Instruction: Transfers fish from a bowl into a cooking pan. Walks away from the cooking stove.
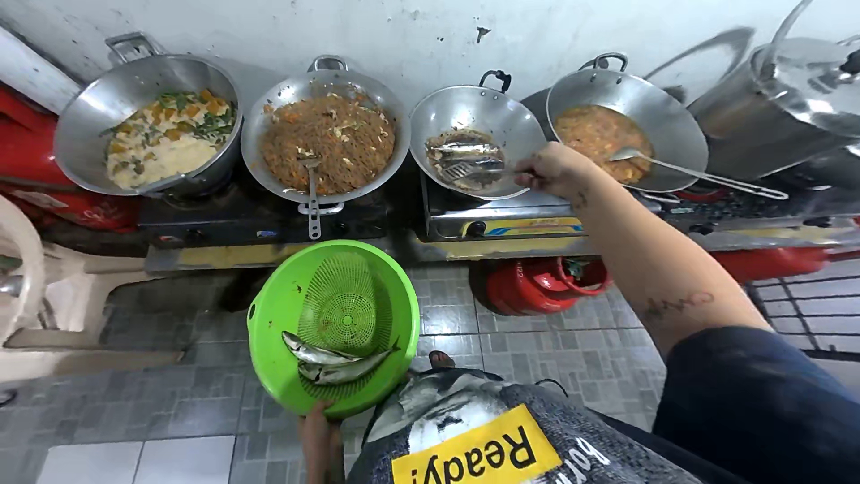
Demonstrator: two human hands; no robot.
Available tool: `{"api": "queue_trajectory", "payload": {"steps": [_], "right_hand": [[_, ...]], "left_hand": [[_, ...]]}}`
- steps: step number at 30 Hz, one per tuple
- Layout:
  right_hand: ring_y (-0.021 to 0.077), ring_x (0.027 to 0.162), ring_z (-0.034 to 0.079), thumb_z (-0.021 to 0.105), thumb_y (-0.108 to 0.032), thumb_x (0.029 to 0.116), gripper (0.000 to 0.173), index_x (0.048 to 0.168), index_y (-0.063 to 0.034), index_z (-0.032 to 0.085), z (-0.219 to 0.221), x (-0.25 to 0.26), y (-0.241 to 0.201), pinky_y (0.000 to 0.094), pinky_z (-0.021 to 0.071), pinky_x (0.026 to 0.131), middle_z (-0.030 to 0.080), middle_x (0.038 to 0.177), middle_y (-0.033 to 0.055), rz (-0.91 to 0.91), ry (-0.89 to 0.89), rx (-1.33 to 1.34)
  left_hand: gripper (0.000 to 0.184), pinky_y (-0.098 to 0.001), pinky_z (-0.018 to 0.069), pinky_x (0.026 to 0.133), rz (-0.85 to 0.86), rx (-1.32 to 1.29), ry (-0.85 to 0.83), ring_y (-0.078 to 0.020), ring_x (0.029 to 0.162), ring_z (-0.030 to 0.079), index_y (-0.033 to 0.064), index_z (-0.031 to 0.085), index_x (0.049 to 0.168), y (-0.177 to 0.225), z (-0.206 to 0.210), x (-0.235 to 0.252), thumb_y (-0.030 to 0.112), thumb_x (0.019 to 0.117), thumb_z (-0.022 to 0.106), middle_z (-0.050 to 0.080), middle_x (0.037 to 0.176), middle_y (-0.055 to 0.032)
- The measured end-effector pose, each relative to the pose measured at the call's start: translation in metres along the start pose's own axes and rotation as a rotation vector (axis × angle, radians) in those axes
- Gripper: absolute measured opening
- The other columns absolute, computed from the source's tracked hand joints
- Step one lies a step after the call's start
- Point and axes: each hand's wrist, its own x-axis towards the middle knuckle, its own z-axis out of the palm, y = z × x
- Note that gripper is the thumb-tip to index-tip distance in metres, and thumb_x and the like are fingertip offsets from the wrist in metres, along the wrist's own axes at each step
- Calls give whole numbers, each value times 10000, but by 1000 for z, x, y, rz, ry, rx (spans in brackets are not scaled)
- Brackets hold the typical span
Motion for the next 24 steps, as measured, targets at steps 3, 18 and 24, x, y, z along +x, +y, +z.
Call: {"api": "queue_trajectory", "payload": {"steps": [3, 18, 24], "right_hand": [[6, 460, 400, 522, -160, 1064, 168, 986, -55, 627, -16, -26, 40, 169, 350, 437, 509, 647, -48, -151, -19, -58], [3, 503, 490, 583, -189, 1046, 370, 1389, -62, 637, -85, -133, 162, 193, 431, 473, 640, 733, -5, -442, -690, -687], [48, 499, 505, 583, -147, 1062, 349, 1393, -52, 636, -45, -98, 159, 220, 447, 488, 621, 692, 29, -463, -877, -841]], "left_hand": [[494, -440, 564, 736, -5, -3, -8, -259, 887, 615, -24, 411, 1413, -8, 10, -4, -51, 934, 531, 579, 1142, -220], [447, -381, 556, 700, 11, 99, -83, -226, 810, 621, -75, 505, 1298, -45, 64, -82, -119, 864, 606, 612, 1018, -202], [539, -355, 550, 664, 53, 52, -184, -219, 816, 641, 11, 462, 1387, -55, 79, -112, -119, 876, 579, 625, 1069, -182]]}}
